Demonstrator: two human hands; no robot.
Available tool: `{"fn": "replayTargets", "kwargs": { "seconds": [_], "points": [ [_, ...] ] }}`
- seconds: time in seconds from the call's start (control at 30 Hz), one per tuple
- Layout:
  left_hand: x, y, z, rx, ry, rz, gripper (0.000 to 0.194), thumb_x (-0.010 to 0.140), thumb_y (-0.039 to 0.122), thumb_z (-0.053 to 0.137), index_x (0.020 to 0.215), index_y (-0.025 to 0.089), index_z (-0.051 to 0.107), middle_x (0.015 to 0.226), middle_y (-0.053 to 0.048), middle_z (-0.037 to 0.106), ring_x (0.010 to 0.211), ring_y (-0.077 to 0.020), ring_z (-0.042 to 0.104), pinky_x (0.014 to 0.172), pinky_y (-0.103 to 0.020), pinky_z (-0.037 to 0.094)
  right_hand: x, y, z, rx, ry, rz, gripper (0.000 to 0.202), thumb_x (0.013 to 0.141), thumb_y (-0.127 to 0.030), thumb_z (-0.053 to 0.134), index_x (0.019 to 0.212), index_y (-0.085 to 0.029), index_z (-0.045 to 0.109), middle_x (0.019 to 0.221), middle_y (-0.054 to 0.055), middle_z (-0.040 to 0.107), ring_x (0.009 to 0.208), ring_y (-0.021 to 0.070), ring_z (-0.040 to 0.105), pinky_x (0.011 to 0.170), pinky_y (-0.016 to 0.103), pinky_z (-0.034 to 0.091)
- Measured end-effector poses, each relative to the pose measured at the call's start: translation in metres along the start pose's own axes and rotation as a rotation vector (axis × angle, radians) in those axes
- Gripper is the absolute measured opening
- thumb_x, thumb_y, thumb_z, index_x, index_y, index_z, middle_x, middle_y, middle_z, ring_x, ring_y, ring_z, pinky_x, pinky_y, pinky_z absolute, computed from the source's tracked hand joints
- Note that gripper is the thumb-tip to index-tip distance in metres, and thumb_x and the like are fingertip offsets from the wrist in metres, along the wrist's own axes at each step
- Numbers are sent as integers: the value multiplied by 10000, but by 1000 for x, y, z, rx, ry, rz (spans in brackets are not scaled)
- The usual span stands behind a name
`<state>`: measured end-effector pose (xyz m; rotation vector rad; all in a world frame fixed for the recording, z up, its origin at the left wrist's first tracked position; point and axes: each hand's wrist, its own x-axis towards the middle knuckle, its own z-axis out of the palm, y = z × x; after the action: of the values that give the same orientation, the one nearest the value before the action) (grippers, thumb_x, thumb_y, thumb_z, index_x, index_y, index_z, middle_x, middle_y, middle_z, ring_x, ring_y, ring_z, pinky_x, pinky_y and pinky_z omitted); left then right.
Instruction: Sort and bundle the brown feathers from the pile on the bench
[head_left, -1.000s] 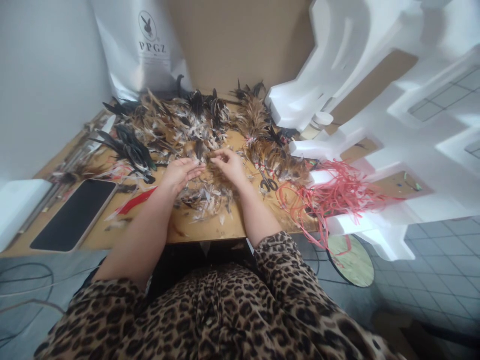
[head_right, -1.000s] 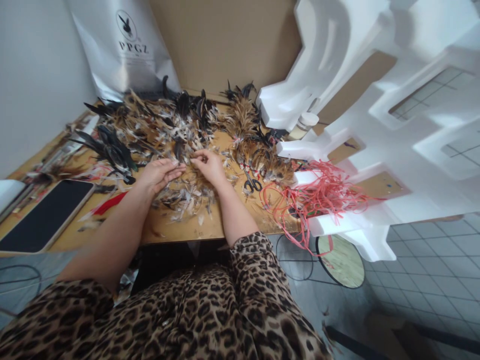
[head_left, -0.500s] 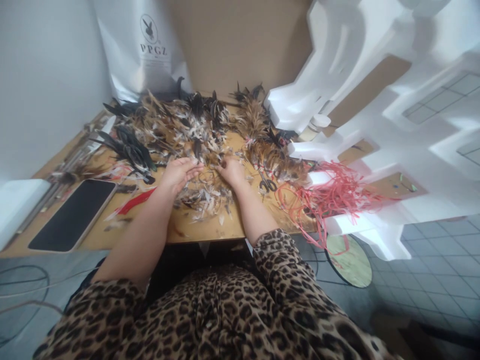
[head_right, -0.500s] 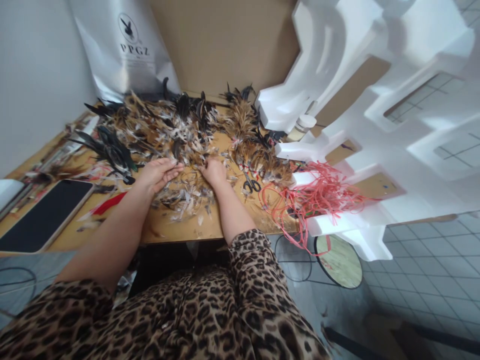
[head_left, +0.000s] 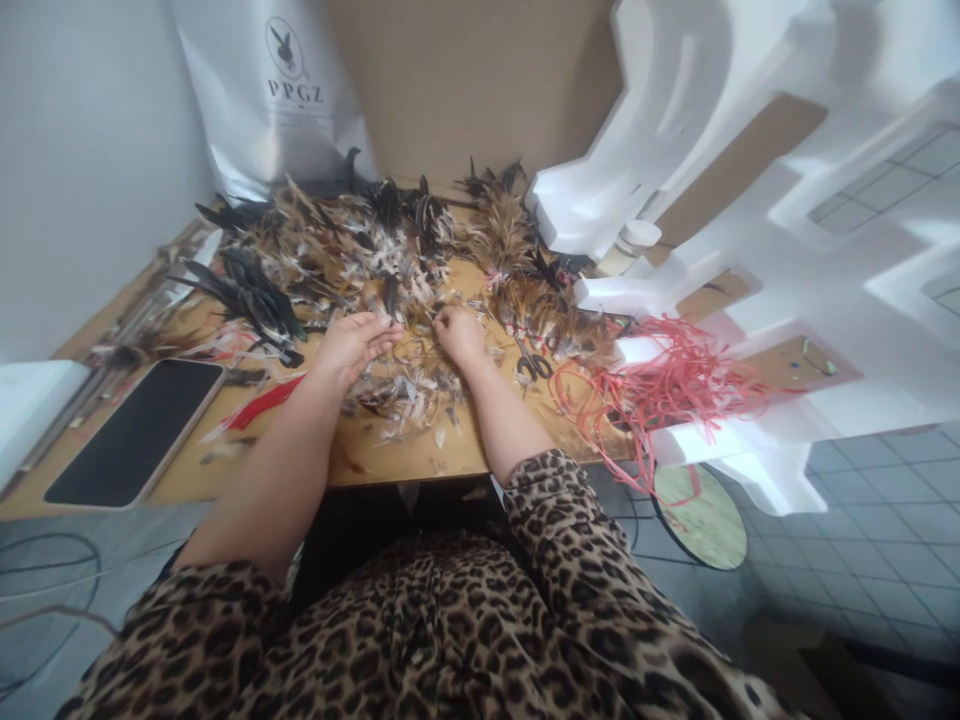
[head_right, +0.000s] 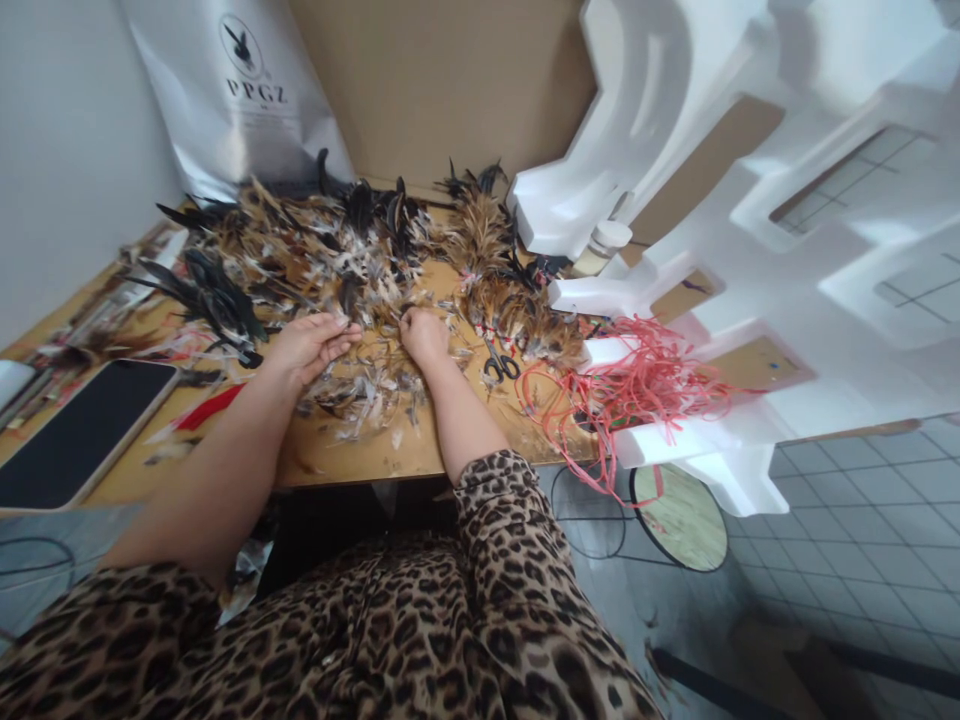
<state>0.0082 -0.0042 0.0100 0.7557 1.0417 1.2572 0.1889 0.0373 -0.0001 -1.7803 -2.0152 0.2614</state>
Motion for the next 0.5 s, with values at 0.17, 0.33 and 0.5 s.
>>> {"fn": "replayTargets", "kwargs": {
  "seconds": [0.17,0.33,0.5],
  "points": [
    [1,-1,-1,1,-9,16,113,679,167,692,736,95,626,709,-86,696,634,-116,669,537,-140,498,2,1,0,182,60,21,214,815,-297,453,837,-200,642,869,25,674,818,155,594,763,260,429],
    [2,-2,-1,-2,-7,29,102,680,164,691,710,95,622,724,-87,698,624,-113,667,529,-139,500,3,3,1,112,105,26,267,783,-355,519,969,-203,635,969,63,664,900,202,590,800,306,430],
    [4,-2,0,-11,-17,0,81,685,135,679,721,93,620,732,-92,697,619,-120,668,530,-154,508,8,4,4,101,80,9,165,766,-253,504,781,-199,659,903,66,673,854,194,593,774,298,425]
  ]
}}
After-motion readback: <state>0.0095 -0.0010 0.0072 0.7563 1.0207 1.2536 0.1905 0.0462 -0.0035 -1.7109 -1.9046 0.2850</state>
